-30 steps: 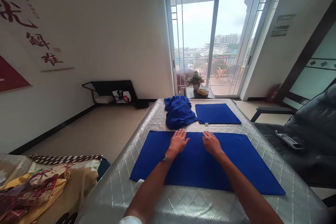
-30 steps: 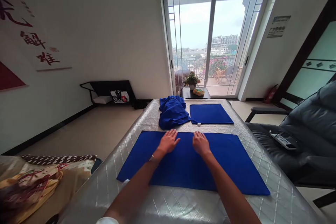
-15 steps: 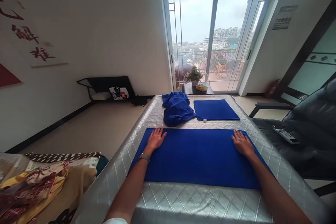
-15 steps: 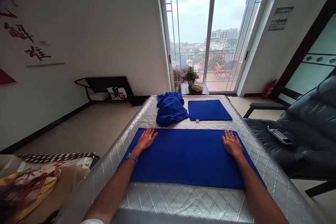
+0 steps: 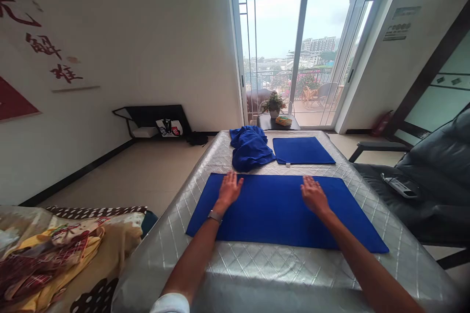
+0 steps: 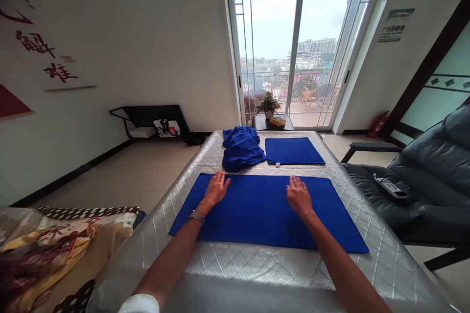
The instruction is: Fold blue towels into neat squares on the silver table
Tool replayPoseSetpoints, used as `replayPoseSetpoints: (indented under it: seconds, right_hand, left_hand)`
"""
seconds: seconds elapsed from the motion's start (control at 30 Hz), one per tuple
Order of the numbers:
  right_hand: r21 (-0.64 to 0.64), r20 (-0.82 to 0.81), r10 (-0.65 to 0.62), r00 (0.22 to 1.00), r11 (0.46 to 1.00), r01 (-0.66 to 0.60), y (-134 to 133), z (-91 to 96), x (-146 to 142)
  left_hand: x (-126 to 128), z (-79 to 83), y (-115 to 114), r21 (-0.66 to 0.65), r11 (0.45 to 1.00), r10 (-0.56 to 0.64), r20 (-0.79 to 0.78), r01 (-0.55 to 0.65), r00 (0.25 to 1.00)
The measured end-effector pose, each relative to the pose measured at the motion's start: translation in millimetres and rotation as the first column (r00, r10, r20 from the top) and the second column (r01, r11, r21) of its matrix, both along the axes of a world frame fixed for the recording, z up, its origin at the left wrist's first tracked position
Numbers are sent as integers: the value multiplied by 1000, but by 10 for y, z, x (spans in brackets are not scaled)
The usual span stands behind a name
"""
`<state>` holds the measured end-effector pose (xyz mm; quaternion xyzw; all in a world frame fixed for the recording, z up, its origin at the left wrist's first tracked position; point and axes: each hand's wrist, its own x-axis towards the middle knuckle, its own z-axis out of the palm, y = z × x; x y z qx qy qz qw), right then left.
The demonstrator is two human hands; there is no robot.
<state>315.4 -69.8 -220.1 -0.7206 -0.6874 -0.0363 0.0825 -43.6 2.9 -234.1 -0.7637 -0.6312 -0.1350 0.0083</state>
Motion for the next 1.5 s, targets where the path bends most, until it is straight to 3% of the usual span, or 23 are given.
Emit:
replayPoseSetpoints:
  seconds: [0.13,0.2,0.27,0.37,0.47,0.6,0.7,0.77,0.87,0.97,1.07,1.17,1.23,1.3,1.43,1.5]
  right_hand:
    - [-72,-56,178,982,981,-182,-99,-94,-874]
    - [-113,-37,192,981,974,-195,-130,-150,-1032]
    - [-140,-8,172,985,975,-171,-156,-201,-965]
    - [-153,46,94,995,984,-86,-225,-282,-486]
    - [-132,98,-28,995,990,41,-367,-394,303]
    - [-123,50,-228,972,965,233,-608,-515,1295]
    - [-106,16,-285,958,953,285,-715,-470,1561]
    - [-46,34,-283,958,958,285,-737,-366,1427]
    - [57,67,-157,985,986,154,-753,-179,819]
    - [41,15,102,995,994,-102,-793,-67,-56]
    - [-15,-80,257,963,966,-259,-843,-71,-806]
    - [-89,-121,294,948,948,-305,-888,-144,-1096]
    - [-104,-115,282,952,950,-294,-927,-215,-986]
    - [-88,-89,249,964,962,-257,-987,-315,-663]
    - [20,1,94,996,995,-94,-1203,-618,378]
    - [71,25,57,998,996,-58,-1331,-782,905]
  left_hand:
    - [917,-76,-463,-19,931,-365,29,365,931]
    - [1158,-121,-622,-9,905,-425,27,426,905]
    - [1166,-132,-690,-26,908,-419,17,419,908]
    - [775,-90,-673,-81,936,-344,-6,342,939]
    - [58,-91,-656,-118,973,-205,-42,199,978]
    - [-966,-245,-762,-80,996,31,-76,-37,997]
    - [-1413,-311,-883,-59,991,117,-67,-121,991]
    - [-1436,-271,-946,-56,986,151,-61,-155,987]
    - [-1028,-126,-1011,-55,993,105,-31,-106,994]
    - [-264,3,-1103,-72,989,-127,32,129,991]
    - [446,48,-1245,-77,910,-402,71,407,913]
    - [708,32,-1346,-85,858,-500,88,507,861]
    - [564,4,-1358,-114,873,-469,77,475,880]
    - [205,-42,-1348,-145,912,-382,44,384,923]
    - [-787,-216,-1386,-118,989,-96,-50,90,994]
    - [-1196,-315,-1450,-84,996,23,-79,-29,997]
